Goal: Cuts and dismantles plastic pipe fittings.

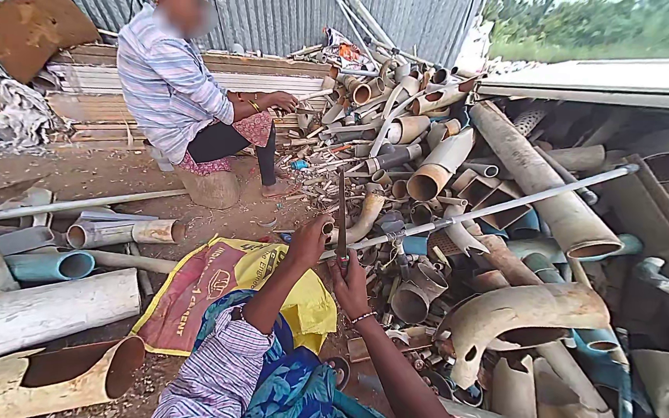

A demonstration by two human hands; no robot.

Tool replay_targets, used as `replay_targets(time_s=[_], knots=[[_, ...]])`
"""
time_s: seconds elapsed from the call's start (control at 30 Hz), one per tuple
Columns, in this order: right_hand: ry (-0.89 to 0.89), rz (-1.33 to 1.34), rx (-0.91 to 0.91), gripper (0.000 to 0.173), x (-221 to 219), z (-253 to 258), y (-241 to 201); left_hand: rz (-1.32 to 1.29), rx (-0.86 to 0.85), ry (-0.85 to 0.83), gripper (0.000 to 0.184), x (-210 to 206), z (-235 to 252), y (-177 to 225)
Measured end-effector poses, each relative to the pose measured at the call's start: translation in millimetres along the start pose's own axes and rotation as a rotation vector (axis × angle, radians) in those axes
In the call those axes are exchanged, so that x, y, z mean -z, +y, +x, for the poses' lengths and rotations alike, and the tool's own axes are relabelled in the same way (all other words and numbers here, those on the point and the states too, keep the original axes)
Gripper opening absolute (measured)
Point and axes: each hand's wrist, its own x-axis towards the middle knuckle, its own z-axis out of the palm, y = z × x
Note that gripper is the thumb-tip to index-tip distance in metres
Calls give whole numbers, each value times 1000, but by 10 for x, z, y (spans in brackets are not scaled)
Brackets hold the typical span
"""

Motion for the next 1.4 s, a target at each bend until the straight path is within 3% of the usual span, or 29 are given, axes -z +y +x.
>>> replay_targets(time_s=[0.2,0.57,0.67,0.8,0.87,0.93,1.0,1.03,1.1,1.23,1.4], knots=[[139,50,30,35,161,77,-42,12,-69,41,34,-17,21,-75],[327,312,39,45,552,229,-118,30,7,192,28,309,-73,-161],[354,377,33,43,618,234,-177,-69,-6,227,27,433,-301,-190],[384,354,39,42,719,208,-215,-192,11,254,23,788,-1093,-514],[379,326,41,42,747,194,-184,25,146,369,23,1137,-1618,-884],[377,293,36,43,780,173,-85,344,418,672,26,1686,-2175,-1219],[378,259,13,43,790,156,11,585,673,986,45,2298,-2635,-1265],[376,244,3,44,786,156,52,676,723,1097,51,2519,-2759,-1167],[368,216,-5,45,771,155,117,762,588,1195,48,2633,-2862,-940],[363,300,-49,43,723,158,-8,494,245,909,39,2180,-2535,-716],[385,396,21,35,767,133,-373,98,76,544,25,1283,-1784,-446]])
